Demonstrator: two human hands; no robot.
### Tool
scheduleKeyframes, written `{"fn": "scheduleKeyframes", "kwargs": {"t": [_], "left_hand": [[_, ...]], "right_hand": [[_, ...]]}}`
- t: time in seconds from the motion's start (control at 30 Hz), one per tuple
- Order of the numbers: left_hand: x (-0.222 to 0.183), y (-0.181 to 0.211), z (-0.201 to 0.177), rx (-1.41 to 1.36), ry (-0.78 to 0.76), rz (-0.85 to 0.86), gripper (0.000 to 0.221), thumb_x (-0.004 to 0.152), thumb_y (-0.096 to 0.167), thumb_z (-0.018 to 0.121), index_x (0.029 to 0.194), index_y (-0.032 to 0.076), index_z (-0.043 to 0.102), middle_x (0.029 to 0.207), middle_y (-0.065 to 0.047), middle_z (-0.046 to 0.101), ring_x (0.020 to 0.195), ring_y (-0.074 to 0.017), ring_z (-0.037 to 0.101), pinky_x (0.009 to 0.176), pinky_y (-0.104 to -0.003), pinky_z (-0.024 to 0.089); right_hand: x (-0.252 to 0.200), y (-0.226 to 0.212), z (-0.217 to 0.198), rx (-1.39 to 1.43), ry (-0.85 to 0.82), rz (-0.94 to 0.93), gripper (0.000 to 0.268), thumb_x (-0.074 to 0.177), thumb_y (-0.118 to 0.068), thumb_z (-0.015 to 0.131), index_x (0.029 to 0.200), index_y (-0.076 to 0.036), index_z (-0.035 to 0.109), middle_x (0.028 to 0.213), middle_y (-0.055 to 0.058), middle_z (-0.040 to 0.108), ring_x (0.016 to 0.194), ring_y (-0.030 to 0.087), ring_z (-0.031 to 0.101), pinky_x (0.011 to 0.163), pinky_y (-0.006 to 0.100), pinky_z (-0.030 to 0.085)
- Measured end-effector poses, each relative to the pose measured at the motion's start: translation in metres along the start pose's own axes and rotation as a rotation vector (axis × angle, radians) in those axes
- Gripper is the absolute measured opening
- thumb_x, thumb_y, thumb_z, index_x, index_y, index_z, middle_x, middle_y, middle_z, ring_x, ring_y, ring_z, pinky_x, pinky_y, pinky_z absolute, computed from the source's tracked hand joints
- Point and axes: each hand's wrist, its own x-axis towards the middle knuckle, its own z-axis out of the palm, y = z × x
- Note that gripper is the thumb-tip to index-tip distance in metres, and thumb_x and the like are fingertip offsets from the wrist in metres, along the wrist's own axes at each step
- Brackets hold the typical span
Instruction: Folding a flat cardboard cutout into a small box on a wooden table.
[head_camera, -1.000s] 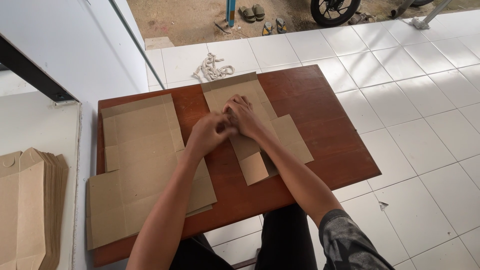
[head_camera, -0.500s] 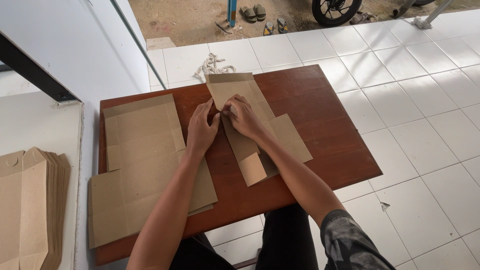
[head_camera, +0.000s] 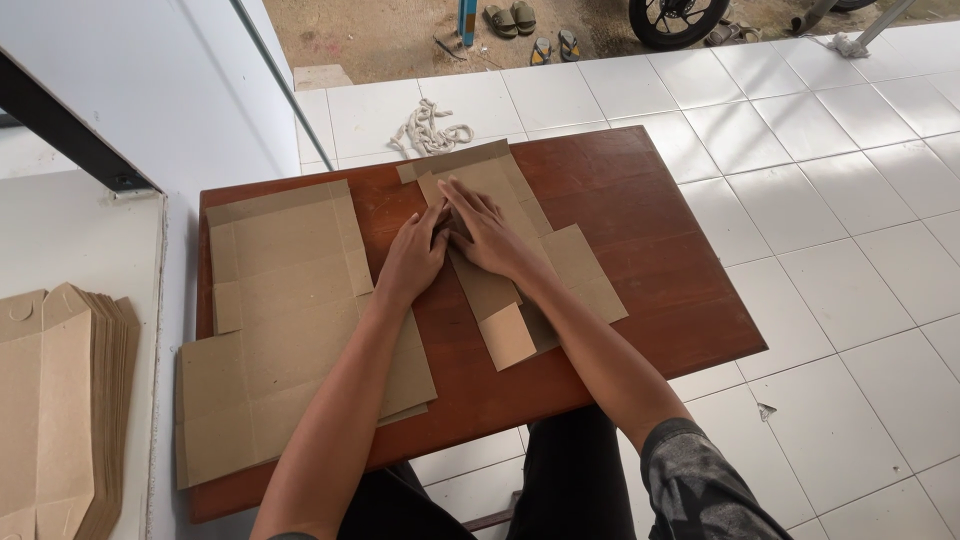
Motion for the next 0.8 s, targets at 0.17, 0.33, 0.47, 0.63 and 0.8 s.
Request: {"fn": "scheduleKeyframes", "kwargs": {"t": [0.17, 0.33, 0.47, 0.63, 0.8], "left_hand": [[0.008, -0.030, 0.012, 0.034, 0.010, 0.000, 0.037, 0.103, 0.018, 0.055, 0.138, 0.009, 0.056, 0.129, -0.014, 0.070, 0.129, -0.0288, 0.061, 0.123, -0.047, 0.028], [0.002, -0.016, 0.007, 0.058, 0.003, -0.019, 0.031, 0.103, 0.018, 0.055, 0.132, 0.008, 0.057, 0.124, -0.015, 0.071, 0.125, -0.0291, 0.063, 0.124, -0.047, 0.027], [-0.005, 0.004, -0.003, 0.070, 0.047, -0.024, 0.028, 0.101, 0.013, 0.053, 0.126, 0.008, 0.062, 0.117, -0.019, 0.073, 0.114, -0.0368, 0.068, 0.111, -0.050, 0.043], [-0.002, -0.007, 0.002, 0.207, 0.109, -0.048, 0.034, 0.105, 0.016, 0.049, 0.136, 0.009, 0.061, 0.133, -0.018, 0.067, 0.129, -0.0364, 0.059, 0.113, -0.054, 0.040], [0.004, -0.033, 0.021, 0.440, -0.009, -0.142, 0.063, 0.112, 0.052, 0.025, 0.159, 0.012, 0.039, 0.167, -0.006, 0.031, 0.156, -0.0344, 0.017, 0.126, -0.062, 0.003]], "right_hand": [[0.004, 0.009, 0.012, -0.050, -0.075, 0.003, 0.072, 0.102, -0.013, 0.052, 0.166, -0.021, 0.021, 0.164, 0.013, 0.034, 0.151, 0.040, 0.027, 0.121, 0.063, 0.022], [0.004, 0.013, 0.009, -0.103, -0.138, 0.050, 0.061, 0.104, -0.020, 0.050, 0.162, -0.019, 0.031, 0.164, 0.009, 0.038, 0.153, 0.034, 0.027, 0.124, 0.059, 0.019], [0.006, 0.016, 0.009, -0.171, -0.140, 0.080, 0.052, 0.106, -0.031, 0.048, 0.156, -0.023, 0.043, 0.167, 0.013, 0.026, 0.153, 0.038, 0.024, 0.122, 0.059, 0.026], [0.007, 0.012, 0.004, -0.175, -0.172, 0.078, 0.054, 0.106, -0.038, 0.049, 0.158, -0.027, 0.042, 0.165, 0.012, 0.034, 0.153, 0.037, 0.027, 0.121, 0.058, 0.027], [0.007, 0.010, 0.004, -0.190, -0.191, 0.059, 0.051, 0.105, -0.035, 0.055, 0.154, -0.023, 0.048, 0.162, 0.008, 0.040, 0.151, 0.035, 0.031, 0.120, 0.058, 0.030]]}}
